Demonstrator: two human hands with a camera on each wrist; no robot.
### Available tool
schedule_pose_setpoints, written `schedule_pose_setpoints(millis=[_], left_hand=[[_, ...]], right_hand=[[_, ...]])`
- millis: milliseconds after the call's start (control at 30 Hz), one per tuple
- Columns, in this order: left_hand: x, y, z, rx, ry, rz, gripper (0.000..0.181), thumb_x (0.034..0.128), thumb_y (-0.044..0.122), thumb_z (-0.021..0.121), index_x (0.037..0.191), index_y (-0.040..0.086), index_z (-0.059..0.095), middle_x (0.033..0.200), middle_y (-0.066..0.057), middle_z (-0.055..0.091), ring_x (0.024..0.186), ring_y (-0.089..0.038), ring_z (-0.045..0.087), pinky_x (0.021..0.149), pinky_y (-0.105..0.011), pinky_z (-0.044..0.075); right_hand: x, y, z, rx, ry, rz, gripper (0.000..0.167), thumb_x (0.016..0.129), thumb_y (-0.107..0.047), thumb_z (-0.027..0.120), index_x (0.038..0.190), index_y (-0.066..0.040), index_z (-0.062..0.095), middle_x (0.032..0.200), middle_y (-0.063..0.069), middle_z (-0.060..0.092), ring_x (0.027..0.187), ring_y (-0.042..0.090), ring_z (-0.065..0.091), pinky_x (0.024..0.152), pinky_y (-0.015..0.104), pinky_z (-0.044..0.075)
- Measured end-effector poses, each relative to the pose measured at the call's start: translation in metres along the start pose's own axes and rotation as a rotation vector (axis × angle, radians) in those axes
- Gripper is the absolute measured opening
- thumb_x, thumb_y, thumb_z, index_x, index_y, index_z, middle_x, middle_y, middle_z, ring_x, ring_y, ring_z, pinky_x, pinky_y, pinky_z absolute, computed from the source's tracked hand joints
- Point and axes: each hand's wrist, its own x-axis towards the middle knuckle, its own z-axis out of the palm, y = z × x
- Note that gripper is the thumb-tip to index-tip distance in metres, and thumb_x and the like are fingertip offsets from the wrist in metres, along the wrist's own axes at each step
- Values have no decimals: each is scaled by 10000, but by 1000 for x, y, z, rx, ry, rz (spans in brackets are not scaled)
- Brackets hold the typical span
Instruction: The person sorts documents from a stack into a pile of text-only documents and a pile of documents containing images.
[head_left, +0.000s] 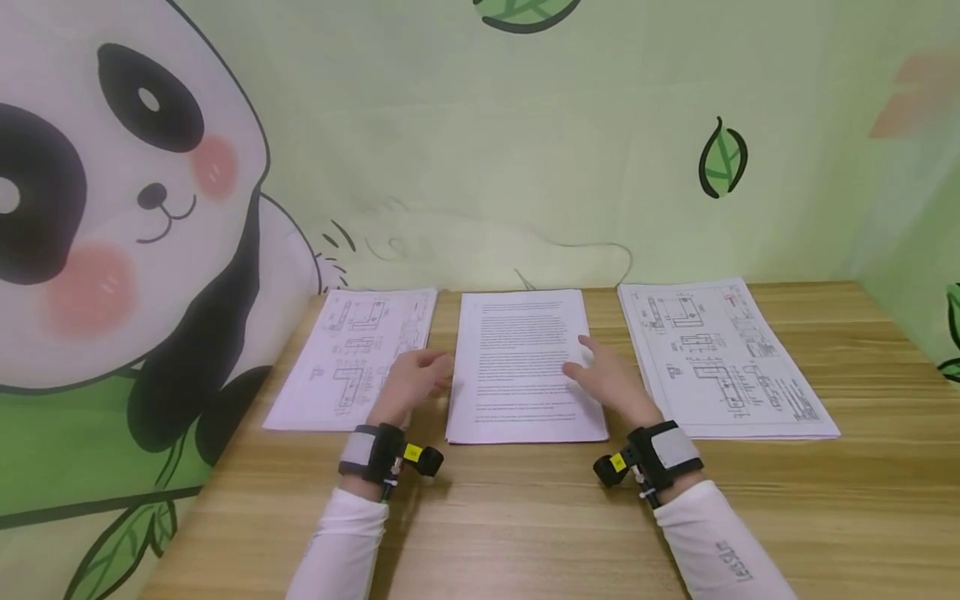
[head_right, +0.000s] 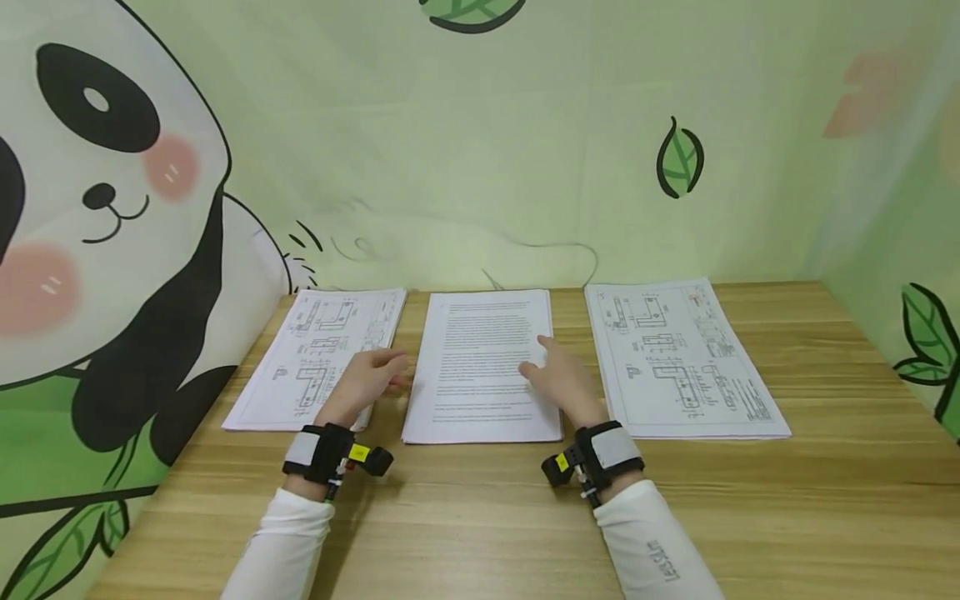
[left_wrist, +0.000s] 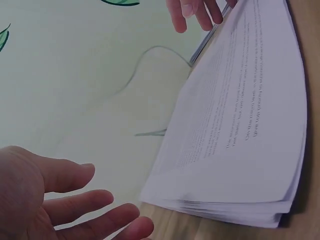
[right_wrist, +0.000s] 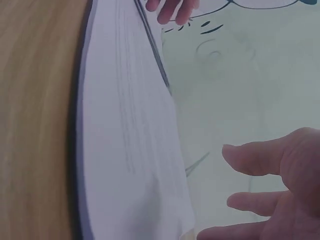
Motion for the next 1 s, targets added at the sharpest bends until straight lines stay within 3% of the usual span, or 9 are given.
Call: schedule_pose_setpoints(millis=[233,400,600,800,1000], left_hand=[[-3,-2,-25,30,75,31,496,1013,405,483,1430,141,524,1428,-115,578,1198,-283,632,1037,-436,498],[-1,-15,-43,66,76,18,498,1025,386,476,1450,127,499,1474,-138,534,1251,-309,602,1076,-475,467],[-4,-28,-67,118,64,-10,523,1025,397,470,1468,118,470,1520,-160,476,1378,-347,483,1141,-525,391],[-8,-40,-91,180,83,-45,579,1031,455,428,1507,127,412,1595,-144,370,1489,-362,318,1199,-557,291],[-14,-59,-116,163,97,-125,654,1030,487,394,1551,101,317,1623,-164,303,1495,-398,278,1193,-611,256]], right_hand=[[-4,-16,-1,32,39,-69,651,996,-334,526,1548,-70,303,1579,235,350,1444,435,361,1152,572,361],[-10,-31,5,173,57,-148,624,997,-309,548,1540,-92,329,1520,225,452,1405,399,441,1121,540,419],[-14,-51,20,367,44,-210,569,1001,-259,562,1520,-124,375,1424,185,567,1339,338,529,1084,479,474],[-14,-72,41,419,59,-267,488,993,-217,571,1460,-118,471,1346,160,636,1264,306,599,1022,442,524],[-12,-92,67,432,104,-325,429,985,-180,578,1406,-112,533,1308,147,652,1236,301,608,1006,433,533]])
